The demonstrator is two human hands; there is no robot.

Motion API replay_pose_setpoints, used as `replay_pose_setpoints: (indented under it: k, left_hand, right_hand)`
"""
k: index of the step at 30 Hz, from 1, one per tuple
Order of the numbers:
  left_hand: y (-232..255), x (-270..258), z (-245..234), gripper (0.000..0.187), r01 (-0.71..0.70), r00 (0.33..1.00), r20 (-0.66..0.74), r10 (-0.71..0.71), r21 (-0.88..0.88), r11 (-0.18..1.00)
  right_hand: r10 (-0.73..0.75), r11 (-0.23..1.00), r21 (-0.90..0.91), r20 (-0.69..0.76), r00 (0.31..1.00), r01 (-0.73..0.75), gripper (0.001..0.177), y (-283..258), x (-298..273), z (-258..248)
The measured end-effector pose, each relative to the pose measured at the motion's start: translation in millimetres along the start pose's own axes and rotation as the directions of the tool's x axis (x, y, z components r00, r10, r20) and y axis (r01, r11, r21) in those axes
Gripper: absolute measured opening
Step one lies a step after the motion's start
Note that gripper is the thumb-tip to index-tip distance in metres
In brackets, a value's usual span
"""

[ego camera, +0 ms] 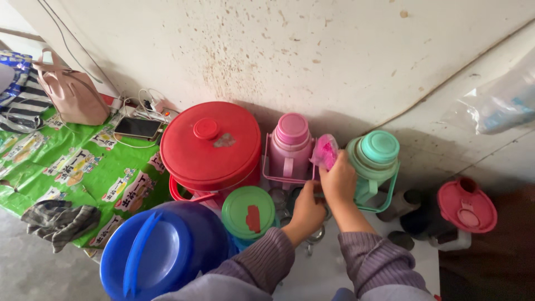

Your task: The person organizes various containers, thermoses, and glassware on a table by moving items aside, wiping the surface with a cloth, and rearranging the objects.

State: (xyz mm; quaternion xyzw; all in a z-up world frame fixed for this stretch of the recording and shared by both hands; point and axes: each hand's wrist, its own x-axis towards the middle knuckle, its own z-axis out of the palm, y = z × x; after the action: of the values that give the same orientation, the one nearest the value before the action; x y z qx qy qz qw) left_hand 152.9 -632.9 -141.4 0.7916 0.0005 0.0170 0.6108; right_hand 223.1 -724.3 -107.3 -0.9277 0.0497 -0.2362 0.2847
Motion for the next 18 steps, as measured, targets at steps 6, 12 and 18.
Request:
replay_pose_setpoints:
  k: [6, 12, 18]
  left_hand:
    - [-36, 4, 6, 0.034, 0.182, 0.982, 0.074, -0.171, -0.182, 0.966]
    - [-78, 2, 17, 0.033, 0.151, 0.989, 0.025, -0.149, -0.182, 0.972]
    - [-85, -7, 16, 0.038, 0.362, 0.932, 0.068, -0.356, -0.23, 0.903]
  right_hand:
    - [0.125, 0.977, 0.166, 0.073, 0.989, -0.136, 0.052, 34, 5, 56]
    - [0.114, 0.965, 0.229, 0.067, 0.991, -0.127, 0.053, 67, -5, 104]
    - [0.249, 0.923, 0.235, 0.238, 0.939, -0.304, 0.062, 85, -20, 130]
